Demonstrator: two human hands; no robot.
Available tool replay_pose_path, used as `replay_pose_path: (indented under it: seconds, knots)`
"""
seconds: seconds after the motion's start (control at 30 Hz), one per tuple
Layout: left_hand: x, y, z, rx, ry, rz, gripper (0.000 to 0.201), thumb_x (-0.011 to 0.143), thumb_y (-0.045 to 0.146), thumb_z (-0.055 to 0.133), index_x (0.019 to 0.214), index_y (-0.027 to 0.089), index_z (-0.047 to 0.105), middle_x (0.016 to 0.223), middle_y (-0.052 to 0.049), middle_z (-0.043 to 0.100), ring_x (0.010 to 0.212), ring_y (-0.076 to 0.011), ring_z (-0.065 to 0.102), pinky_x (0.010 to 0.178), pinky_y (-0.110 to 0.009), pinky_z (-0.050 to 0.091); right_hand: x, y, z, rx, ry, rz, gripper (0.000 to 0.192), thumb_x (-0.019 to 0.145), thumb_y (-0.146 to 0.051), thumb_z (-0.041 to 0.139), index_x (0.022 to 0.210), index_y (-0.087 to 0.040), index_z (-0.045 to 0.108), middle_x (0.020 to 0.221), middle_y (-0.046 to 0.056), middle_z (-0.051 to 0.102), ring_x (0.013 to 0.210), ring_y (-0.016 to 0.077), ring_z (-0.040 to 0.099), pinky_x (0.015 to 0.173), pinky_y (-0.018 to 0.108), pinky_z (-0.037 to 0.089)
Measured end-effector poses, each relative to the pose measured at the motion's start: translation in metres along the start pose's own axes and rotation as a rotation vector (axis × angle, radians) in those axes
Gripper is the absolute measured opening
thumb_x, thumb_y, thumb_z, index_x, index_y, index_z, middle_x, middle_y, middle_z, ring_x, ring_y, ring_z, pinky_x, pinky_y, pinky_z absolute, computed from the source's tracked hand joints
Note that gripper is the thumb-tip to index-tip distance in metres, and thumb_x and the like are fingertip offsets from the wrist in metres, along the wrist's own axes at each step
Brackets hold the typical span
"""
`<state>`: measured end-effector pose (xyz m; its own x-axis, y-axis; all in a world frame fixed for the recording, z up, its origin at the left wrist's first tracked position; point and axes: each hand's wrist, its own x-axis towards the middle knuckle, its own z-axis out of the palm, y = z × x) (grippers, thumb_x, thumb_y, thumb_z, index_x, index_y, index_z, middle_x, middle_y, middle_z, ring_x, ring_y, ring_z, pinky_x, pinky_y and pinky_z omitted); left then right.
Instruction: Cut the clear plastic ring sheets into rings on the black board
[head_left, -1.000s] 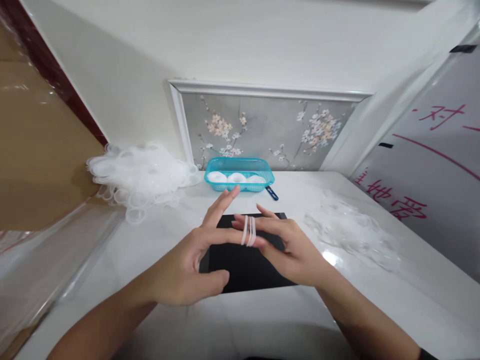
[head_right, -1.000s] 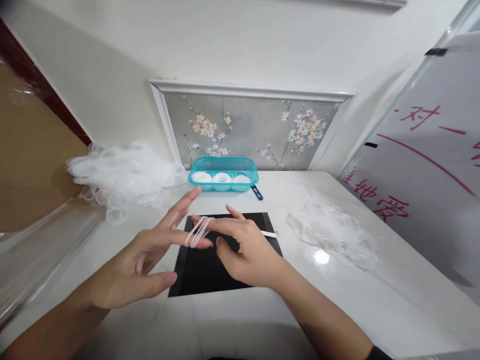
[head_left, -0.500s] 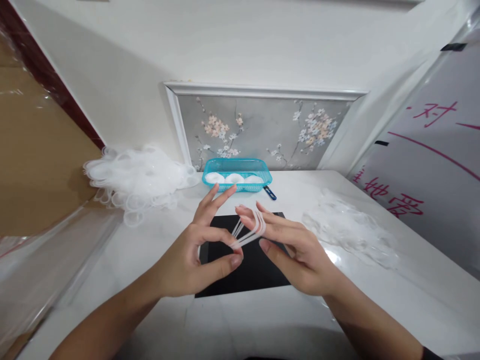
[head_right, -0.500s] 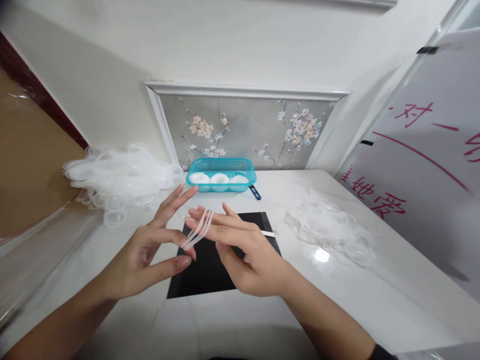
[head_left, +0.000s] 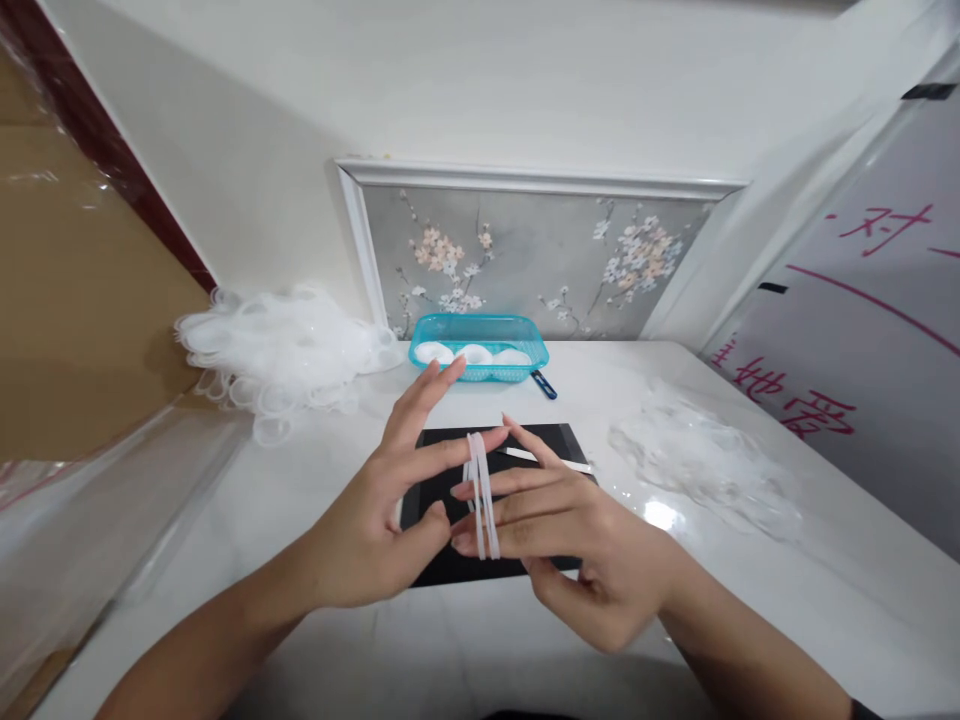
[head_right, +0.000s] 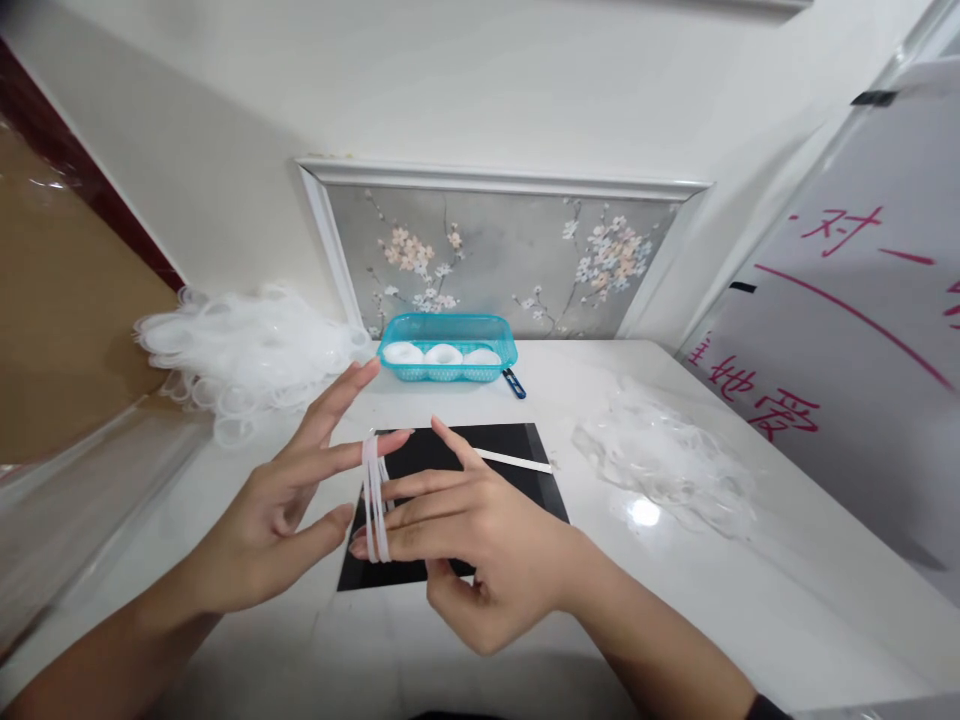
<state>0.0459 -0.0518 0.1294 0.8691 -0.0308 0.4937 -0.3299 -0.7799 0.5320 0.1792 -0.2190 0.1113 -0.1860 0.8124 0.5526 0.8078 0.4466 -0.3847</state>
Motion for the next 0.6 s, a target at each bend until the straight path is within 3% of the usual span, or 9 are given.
replay_pose_path:
  seconds: [0.07,0.17,0.27,0.6]
  knots:
    - [-0.001,0.003,-0.002,0.005,-0.048,0.008,0.064,0.073,0.003,0.047,0.128,0.034,0.055,0.157,0.006,0.009,0.144,-0.0299,0.004,0.114,-0.056,0.017,-0.001,0.003,0.002,-0.103,0.006,0.058,0.063,0.067,-0.004,0.041,0.124,-0.023,0.058,0.116,0.003,0.067,0.120,0.0197,0.055,0.117,0.051,-0.002]
    - [0.000,0.003,-0.004,0.040,-0.123,0.031,0.052,0.063,0.001,0.047,0.100,0.030,0.070,0.156,0.011,0.005,0.144,-0.0323,-0.001,0.114,-0.059,0.010,-0.003,0.011,0.002,-0.289,0.047,0.159,0.064,0.076,-0.004,0.040,0.137,-0.021,0.044,0.133,0.006,0.055,0.129,0.0201,0.046,0.116,0.053,-0.006]
    - [0.004,-0.001,-0.006,0.045,-0.127,0.043,0.040,0.059,0.001,0.046,0.078,0.026,0.072,0.155,0.014,0.008,0.144,-0.0317,-0.003,0.115,-0.058,0.008,-0.005,0.016,-0.004,-0.403,0.070,0.155,0.071,0.080,-0.003,0.037,0.147,-0.024,0.029,0.143,0.006,0.043,0.135,0.0211,0.037,0.113,0.057,-0.008]
    - [0.013,-0.022,0.007,0.084,-0.102,0.073,0.042,0.064,-0.001,0.049,0.083,0.027,0.074,0.155,0.011,0.014,0.144,-0.0297,0.003,0.116,-0.056,0.003,-0.008,0.017,-0.011,-0.468,0.092,0.114,0.084,0.075,0.005,0.033,0.149,-0.031,0.018,0.150,0.004,0.030,0.138,0.0235,0.032,0.107,0.064,-0.014]
